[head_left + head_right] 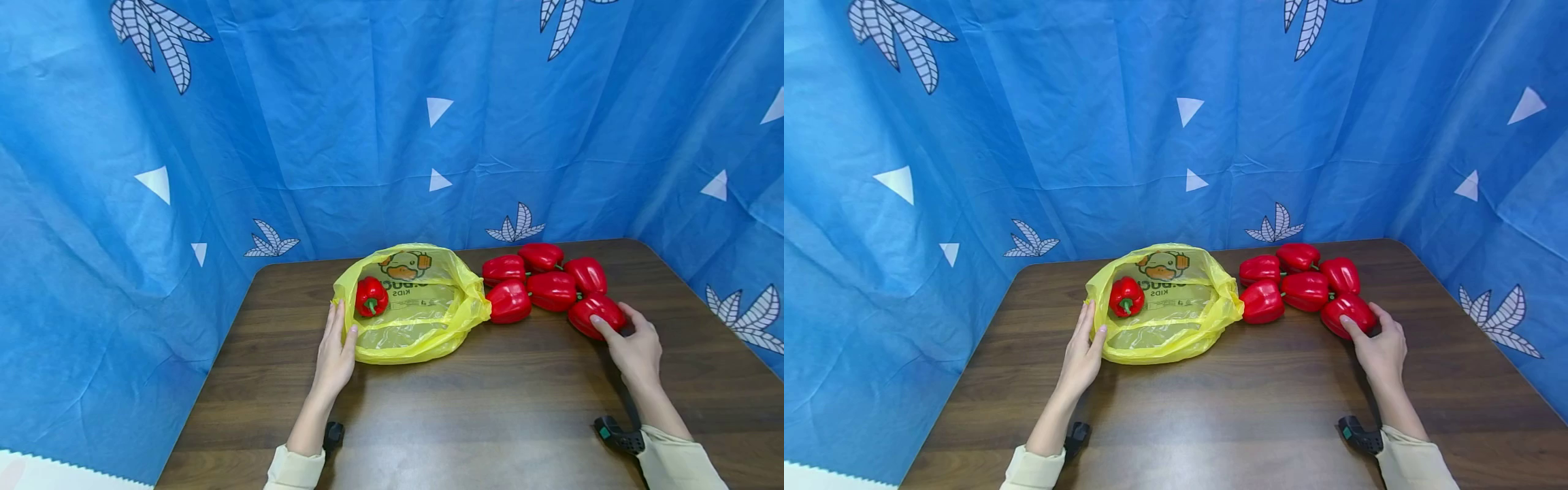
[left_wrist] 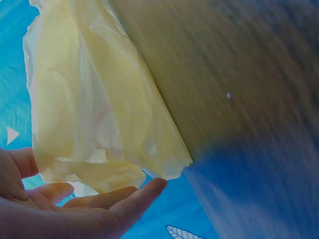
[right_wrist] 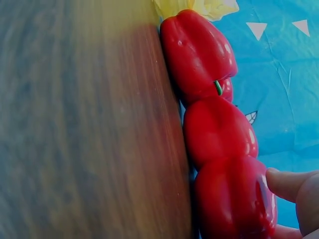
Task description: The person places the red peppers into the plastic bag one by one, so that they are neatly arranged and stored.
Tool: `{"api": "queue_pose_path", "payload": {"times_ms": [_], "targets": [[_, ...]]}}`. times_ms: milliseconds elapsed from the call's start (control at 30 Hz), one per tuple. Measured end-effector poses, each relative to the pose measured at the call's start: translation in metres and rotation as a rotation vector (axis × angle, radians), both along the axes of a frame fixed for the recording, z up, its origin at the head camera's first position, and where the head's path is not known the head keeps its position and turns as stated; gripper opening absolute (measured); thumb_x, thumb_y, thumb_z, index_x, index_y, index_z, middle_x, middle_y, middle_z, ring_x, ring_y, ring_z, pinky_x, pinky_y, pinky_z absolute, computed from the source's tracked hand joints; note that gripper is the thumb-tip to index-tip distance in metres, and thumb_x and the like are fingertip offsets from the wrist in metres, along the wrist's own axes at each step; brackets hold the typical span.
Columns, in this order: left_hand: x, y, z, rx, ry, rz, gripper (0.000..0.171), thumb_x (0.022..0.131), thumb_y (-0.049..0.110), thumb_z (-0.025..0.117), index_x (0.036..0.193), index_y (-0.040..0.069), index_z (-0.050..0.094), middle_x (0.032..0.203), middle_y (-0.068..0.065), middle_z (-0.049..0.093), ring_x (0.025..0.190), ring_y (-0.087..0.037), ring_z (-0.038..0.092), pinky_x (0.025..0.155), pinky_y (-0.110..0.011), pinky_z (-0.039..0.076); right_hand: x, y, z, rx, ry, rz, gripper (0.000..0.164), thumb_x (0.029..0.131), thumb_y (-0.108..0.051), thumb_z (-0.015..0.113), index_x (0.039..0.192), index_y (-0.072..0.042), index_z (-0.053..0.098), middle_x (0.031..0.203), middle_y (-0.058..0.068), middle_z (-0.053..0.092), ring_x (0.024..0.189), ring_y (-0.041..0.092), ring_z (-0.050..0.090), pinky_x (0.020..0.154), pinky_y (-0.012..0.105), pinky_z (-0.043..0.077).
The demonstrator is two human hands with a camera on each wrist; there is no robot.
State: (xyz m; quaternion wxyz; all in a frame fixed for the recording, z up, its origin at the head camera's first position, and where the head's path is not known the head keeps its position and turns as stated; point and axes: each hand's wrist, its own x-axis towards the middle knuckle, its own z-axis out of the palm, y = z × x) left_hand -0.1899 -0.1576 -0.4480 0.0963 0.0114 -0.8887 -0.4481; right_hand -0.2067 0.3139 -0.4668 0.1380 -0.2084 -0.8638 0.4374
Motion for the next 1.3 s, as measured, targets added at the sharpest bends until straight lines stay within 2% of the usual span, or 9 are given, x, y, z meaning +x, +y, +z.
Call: {"api": "queue_pose_path", "payload": {"times_ms": [100,233,333,433,533,600,700,1033,1300], "targets": [[-0.0002,-0.0002,-0.0008,-0.001,0.006,0.003,0.056,0.094,0.028,0.040,0.143,0.029,0.012,0.150,0.002,0.004,0.136,-0.019,0.009,0.108,-0.047,0.014,0.0002,-0.0008,-0.0006,-0.008,0.006,-0.005,0.071,0.083,-0.043,0.055,0.139,-0.008,0.027,0.135,0.024,0.034,0.114,0.039,0.033,0.081,0.049,0.036],[-0.0008,-0.0005,-0.0013,0.000,0.006,0.002,0.056,0.094,0.028,0.040,0.143,0.030,0.012,0.150,0.004,0.003,0.136,-0.019,0.009,0.107,-0.048,0.014,-0.0003,-0.0018,-0.0009,-0.029,-0.009,-0.019,0.072,0.083,-0.042,0.056,0.139,-0.008,0.027,0.136,0.021,0.035,0.113,0.036,0.036,0.081,0.046,0.040],[-0.0011,-0.0002,-0.0008,-0.002,0.003,-0.001,0.056,0.094,0.028,0.040,0.142,0.030,0.012,0.150,0.005,0.003,0.136,-0.019,0.009,0.107,-0.048,0.014,-0.0010,-0.0019,-0.0014,-0.051,-0.014,-0.016,0.072,0.083,-0.041,0.056,0.139,-0.008,0.025,0.138,0.020,0.033,0.115,0.038,0.035,0.087,0.052,0.039],[-0.0011,0.0001,-0.0006,-0.001,-0.002,0.000,0.056,0.094,0.026,0.040,0.142,0.030,0.012,0.150,0.005,0.003,0.136,-0.019,0.008,0.107,-0.048,0.015,-0.0014,-0.0017,-0.0021,-0.054,-0.018,-0.008,0.073,0.083,-0.041,0.056,0.140,-0.009,0.025,0.138,0.021,0.032,0.114,0.039,0.034,0.083,0.050,0.040],[-0.0011,0.0002,-0.0008,-0.004,-0.005,0.002,0.057,0.094,0.026,0.041,0.143,0.030,0.011,0.150,0.004,0.003,0.136,-0.018,0.008,0.107,-0.047,0.015,-0.0017,-0.0016,-0.0023,-0.046,-0.024,-0.007,0.073,0.083,-0.041,0.057,0.140,-0.009,0.026,0.136,0.021,0.034,0.112,0.037,0.035,0.074,0.037,0.043],[-0.0013,0.0001,-0.0009,-0.008,-0.004,0.002,0.057,0.094,0.027,0.040,0.143,0.030,0.012,0.150,0.004,0.003,0.136,-0.018,0.008,0.108,-0.047,0.015,-0.0021,-0.0016,-0.0021,-0.041,-0.028,-0.012,0.072,0.082,-0.041,0.057,0.139,-0.009,0.027,0.133,0.020,0.037,0.107,0.033,0.036,0.067,0.027,0.038],[-0.0015,0.0001,-0.0010,-0.012,-0.006,0.002,0.056,0.094,0.027,0.040,0.143,0.029,0.012,0.150,0.004,0.003,0.136,-0.018,0.008,0.108,-0.047,0.015,-0.0029,-0.0019,-0.0015,-0.050,-0.034,-0.021,0.073,0.081,-0.042,0.058,0.139,-0.009,0.030,0.131,0.019,0.039,0.101,0.027,0.038,0.061,0.020,0.035],[-0.0017,0.0004,-0.0008,-0.002,-0.013,0.005,0.057,0.094,0.027,0.041,0.143,0.029,0.012,0.150,0.005,0.003,0.136,-0.018,0.008,0.107,-0.048,0.014,-0.0030,-0.0031,0.0019,-0.096,-0.058,-0.052,0.074,0.078,-0.046,0.061,0.137,-0.010,0.035,0.130,0.017,0.040,0.090,0.018,0.039,0.050,0.014,0.040],[-0.0014,0.0001,-0.0004,-0.007,-0.016,0.006,0.056,0.094,0.029,0.039,0.143,0.030,0.011,0.150,0.005,0.002,0.136,-0.018,0.008,0.108,-0.047,0.014,-0.0025,-0.0033,0.0035,-0.113,-0.076,-0.056,0.075,0.077,-0.048,0.061,0.136,-0.009,0.037,0.124,0.015,0.043,0.083,0.015,0.040,0.049,0.019,0.045]]}}
